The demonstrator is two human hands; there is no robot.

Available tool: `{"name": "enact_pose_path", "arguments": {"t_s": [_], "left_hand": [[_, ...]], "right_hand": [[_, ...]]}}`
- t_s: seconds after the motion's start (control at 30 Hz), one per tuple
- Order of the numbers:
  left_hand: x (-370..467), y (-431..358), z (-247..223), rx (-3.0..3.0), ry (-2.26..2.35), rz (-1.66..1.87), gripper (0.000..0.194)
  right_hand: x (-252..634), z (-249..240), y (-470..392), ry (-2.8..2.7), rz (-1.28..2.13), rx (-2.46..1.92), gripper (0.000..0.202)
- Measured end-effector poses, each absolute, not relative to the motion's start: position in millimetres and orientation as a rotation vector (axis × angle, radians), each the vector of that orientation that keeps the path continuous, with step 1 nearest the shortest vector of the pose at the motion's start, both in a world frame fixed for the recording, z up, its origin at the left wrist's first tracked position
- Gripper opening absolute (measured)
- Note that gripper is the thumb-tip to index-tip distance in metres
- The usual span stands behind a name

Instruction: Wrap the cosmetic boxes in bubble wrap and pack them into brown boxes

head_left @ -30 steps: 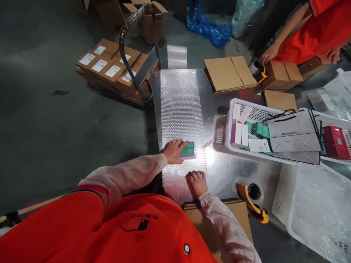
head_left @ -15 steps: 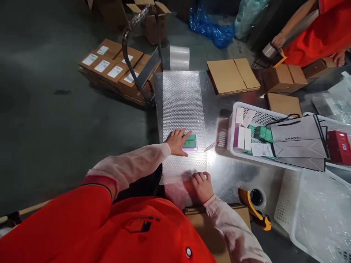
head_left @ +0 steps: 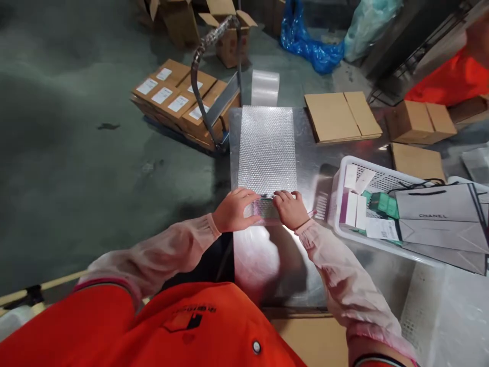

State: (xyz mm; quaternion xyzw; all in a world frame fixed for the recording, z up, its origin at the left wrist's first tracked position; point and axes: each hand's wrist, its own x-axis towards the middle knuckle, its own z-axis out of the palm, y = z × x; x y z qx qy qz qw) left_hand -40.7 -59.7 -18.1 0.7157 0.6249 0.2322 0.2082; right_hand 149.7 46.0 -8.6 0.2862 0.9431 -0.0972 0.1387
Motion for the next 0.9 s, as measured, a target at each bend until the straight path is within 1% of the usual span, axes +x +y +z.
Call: {"name": "enact_pose_path", "arguments": {"t_s": [0.1, 0.23, 0.33, 0.47, 0.53, 0.6, 0.7, 0.77, 0.83, 0.9], "left_hand": [[-35, -58, -25, 1.965, 1.807, 0.597, 0.053], [-25, -56, -32, 2.061, 1.909, 0.500, 0.060], [-12, -51, -40, 2.098, 1.858, 0.400, 0.064], [6, -35, -55, 2.058, 1.823, 0.240, 0.083], [13, -27, -62, 2.029, 1.839, 0.153, 0.089], [17, -22, -67, 2.010, 1.841, 0.089, 0.085], [21, -19, -70, 1.979, 1.850, 0.058, 0.065], [22, -18, -72, 1.949, 1.859, 0.047, 0.055], [23, -17, -73, 1.930, 1.846, 0.023, 0.051], [22, -15, -73, 1.935, 1.824, 0.009, 0.050]], "right_hand": [[139, -10, 60, 2.634, -0.313, 0.820, 0.033], [130, -19, 75, 2.554, -0.344, 0.833, 0.029], [125, -28, 84, 2.509, -0.386, 0.831, 0.027], [122, -42, 93, 2.485, -0.453, 0.824, 0.025], [120, -50, 98, 2.469, -0.485, 0.828, 0.025], [119, -57, 103, 2.444, -0.520, 0.834, 0.023], [119, -58, 106, 2.410, -0.562, 0.859, 0.021], [124, -51, 103, 2.463, -0.526, 0.911, 0.026], [135, -41, 92, 2.597, -0.463, 0.902, 0.029], [149, -36, 77, 2.727, -0.421, 0.799, 0.033]]}}
